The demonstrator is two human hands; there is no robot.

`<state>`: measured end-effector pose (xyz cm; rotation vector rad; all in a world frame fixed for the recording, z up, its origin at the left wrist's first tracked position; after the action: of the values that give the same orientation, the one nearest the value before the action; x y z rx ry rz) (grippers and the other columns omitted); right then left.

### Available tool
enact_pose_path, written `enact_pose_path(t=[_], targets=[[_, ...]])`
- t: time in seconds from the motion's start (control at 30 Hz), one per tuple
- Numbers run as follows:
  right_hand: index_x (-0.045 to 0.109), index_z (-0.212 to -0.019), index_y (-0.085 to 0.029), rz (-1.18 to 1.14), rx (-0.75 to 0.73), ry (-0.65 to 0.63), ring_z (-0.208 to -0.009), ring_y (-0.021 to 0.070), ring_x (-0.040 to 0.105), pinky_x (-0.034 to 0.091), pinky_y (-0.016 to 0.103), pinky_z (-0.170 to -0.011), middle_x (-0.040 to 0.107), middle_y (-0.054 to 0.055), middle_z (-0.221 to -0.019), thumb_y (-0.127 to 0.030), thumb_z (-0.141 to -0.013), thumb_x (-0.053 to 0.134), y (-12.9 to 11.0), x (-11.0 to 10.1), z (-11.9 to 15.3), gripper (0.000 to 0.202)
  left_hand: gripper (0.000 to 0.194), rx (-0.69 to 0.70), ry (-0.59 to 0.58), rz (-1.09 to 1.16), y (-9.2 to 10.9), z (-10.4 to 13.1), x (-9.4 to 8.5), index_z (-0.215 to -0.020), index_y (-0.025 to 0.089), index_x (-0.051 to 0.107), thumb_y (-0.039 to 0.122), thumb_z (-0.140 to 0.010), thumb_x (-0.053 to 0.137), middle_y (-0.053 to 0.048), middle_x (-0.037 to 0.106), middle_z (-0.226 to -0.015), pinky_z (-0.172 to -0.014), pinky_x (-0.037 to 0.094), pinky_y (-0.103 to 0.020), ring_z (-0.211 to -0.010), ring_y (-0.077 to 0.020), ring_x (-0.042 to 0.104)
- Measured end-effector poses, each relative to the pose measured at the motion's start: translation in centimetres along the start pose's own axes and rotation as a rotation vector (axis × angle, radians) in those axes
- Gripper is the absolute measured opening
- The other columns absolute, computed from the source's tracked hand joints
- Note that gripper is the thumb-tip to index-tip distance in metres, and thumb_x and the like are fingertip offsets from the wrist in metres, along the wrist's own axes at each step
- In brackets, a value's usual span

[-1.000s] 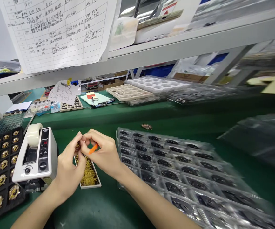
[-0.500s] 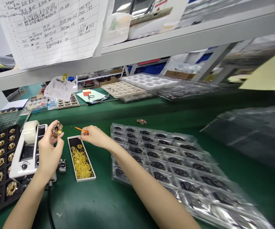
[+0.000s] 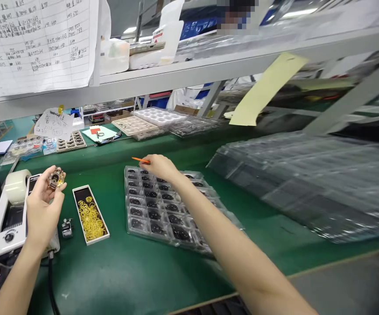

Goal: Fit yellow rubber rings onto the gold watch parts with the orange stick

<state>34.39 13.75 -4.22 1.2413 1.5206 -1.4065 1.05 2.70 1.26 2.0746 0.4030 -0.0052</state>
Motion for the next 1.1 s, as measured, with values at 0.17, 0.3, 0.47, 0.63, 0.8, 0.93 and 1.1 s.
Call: enact_pose_path(t=[0.17, 0.3, 0.47, 0.63, 0.8, 0.93, 1.1], targets=[[0.061, -0.113, -0.016, 0.189, -0.016, -0.176, -0.1, 0.0193, 0.063, 0.053, 0.041, -0.087, 0.063, 0.008, -0.115, -0.034, -0.094, 0.057, 1.9, 3.7, -2.9, 0.027, 0.048, -0.102, -0.062, 0.119, -0.2, -0.3, 0.9, -0.121, 0.017, 0.06, 0.024, -0.075, 0.071, -0.01, 0.07, -0.116, -0.102, 0.051, -0.042, -0.111, -0.0272, 0.066], [0.059, -0.118, -0.016, 0.272, -0.035, -0.28, -0.103, 0.0209, 0.062, 0.053, 0.042, -0.087, 0.06, 0.009, -0.12, -0.034, -0.094, 0.058, 0.7, 5.7, -5.3, 0.031, 0.053, -0.307, -0.227, 0.284, -1.2, -0.2, 2.4, -0.117, 0.014, 0.059, 0.025, -0.068, 0.076, -0.012, 0.071, -0.114, -0.103, 0.05, -0.043, -0.107, -0.0267, 0.068], [0.058, -0.12, -0.014, 0.32, -0.06, -0.366, -0.102, 0.0213, 0.062, 0.054, 0.041, -0.086, 0.06, 0.01, -0.12, -0.034, -0.093, 0.06, -1.0, 7.2, -7.5, 0.033, 0.052, -0.403, -0.292, 0.333, -2.4, 0.1, 3.3, -0.112, 0.014, 0.06, 0.021, -0.063, 0.077, -0.011, 0.073, -0.108, -0.101, 0.05, -0.043, -0.105, -0.0261, 0.068], [0.059, -0.119, -0.013, 0.308, -0.093, -0.348, -0.102, 0.0213, 0.062, 0.054, 0.04, -0.086, 0.06, 0.012, -0.12, -0.033, -0.092, 0.06, -2.1, 7.9, -7.6, 0.034, 0.051, -0.445, -0.302, 0.375, -2.7, 0.0, 3.3, -0.111, 0.015, 0.061, 0.016, -0.063, 0.076, -0.01, 0.074, -0.104, -0.099, 0.051, -0.042, -0.1, -0.0253, 0.07], [0.059, -0.118, -0.014, 0.194, -0.116, -0.272, -0.101, 0.0208, 0.062, 0.054, 0.04, -0.086, 0.06, 0.011, -0.119, -0.033, -0.093, 0.06, -3.0, 7.6, -6.4, 0.032, 0.048, -0.454, -0.292, 0.437, -2.1, 0.0, 2.9, -0.11, 0.015, 0.061, 0.012, -0.064, 0.073, -0.009, 0.073, -0.103, -0.098, 0.051, -0.042, -0.101, -0.0258, 0.07], [0.061, -0.113, -0.013, 0.012, -0.126, -0.166, -0.095, 0.0189, 0.064, 0.055, 0.038, -0.083, 0.063, 0.01, -0.112, -0.034, -0.093, 0.059, -5.2, 5.2, -5.5, 0.029, 0.045, -0.439, -0.283, 0.458, -1.3, 0.1, 2.5, -0.11, 0.015, 0.062, 0.011, -0.066, 0.071, -0.009, 0.073, -0.103, -0.098, 0.052, -0.043, -0.103, -0.0268, 0.069], [0.065, -0.102, -0.012, -0.33, -0.271, 0.019, -0.092, 0.0199, 0.065, 0.052, 0.03, -0.078, 0.07, 0.009, -0.1, -0.027, -0.1, 0.035, -10.8, 0.6, -1.5, 0.034, 0.043, -0.42, -0.247, 0.491, -0.3, 0.2, 1.8, -0.111, 0.015, 0.061, 0.013, -0.069, 0.069, -0.01, 0.072, -0.105, -0.093, 0.055, -0.041, -0.103, -0.0279, 0.069]])
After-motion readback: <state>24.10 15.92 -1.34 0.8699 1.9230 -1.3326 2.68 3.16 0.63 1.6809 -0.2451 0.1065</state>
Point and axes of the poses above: each hand's wrist, its own z-axis away from the middle knuckle, its own x-axis out of the palm, y = z × x, the point moved 3 cm from there along -z, towards the middle knuckle
